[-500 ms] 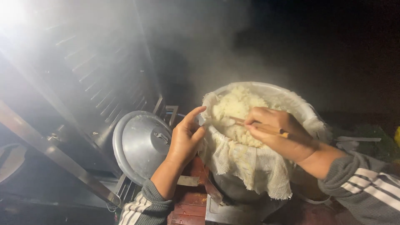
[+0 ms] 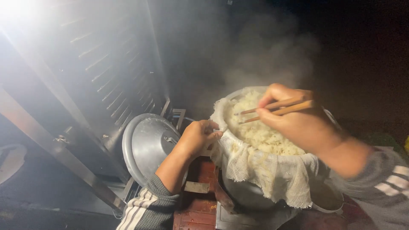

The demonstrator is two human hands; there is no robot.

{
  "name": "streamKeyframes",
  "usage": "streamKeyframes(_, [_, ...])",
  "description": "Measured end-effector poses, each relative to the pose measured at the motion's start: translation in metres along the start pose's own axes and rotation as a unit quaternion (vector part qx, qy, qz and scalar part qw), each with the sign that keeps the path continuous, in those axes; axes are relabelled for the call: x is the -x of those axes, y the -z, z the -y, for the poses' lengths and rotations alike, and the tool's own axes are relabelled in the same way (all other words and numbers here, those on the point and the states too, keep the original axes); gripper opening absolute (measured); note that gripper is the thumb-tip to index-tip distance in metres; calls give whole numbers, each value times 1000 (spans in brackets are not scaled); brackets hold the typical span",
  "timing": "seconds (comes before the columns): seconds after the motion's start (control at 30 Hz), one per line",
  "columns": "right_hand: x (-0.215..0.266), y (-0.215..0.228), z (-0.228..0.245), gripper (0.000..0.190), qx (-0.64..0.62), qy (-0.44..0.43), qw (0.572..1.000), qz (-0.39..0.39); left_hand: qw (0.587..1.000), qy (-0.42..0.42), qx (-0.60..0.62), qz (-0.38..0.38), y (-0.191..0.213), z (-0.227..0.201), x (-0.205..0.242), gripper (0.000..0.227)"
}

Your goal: The person scoops steamed rice from a large steamer into a styrofoam container using chopsticks. They then add sliced sausage, fried egg, and noodles from metal trays, and drizzle sauce over the contents before closing the container.

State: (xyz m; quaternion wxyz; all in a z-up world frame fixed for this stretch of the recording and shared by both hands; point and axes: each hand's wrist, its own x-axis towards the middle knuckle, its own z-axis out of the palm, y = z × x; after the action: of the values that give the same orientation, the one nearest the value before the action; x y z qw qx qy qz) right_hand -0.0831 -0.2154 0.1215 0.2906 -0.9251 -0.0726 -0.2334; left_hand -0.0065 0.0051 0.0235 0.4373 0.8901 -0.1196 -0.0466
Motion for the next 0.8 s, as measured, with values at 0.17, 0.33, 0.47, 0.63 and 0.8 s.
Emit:
streamKeyframes(0.17, [-26, -92, -17, 11, 63, -24, 988, 136, 995, 19, -91, 26, 0, -5, -13, 27])
streamKeyframes(0.33, [-25, -76, -21, 14, 119, 56, 980, 151, 985, 34, -153, 71, 8, -17, -5, 32])
streamKeyframes(0.47, [-22, -43, -29, 20, 93, -76, 990, 79, 990, -11, -129, 47, 9, -17, 2, 30])
streamKeyframes(0.63, [-20, -8, -47, 11, 96, -124, 988, 16, 988, 8, -145, 58, 13, -22, 2, 31])
streamKeyframes(0.8, [-13, 28, -10, 6, -24, -128, 991, -16, 990, -21, -111, 84, 26, 1, -30, 42])
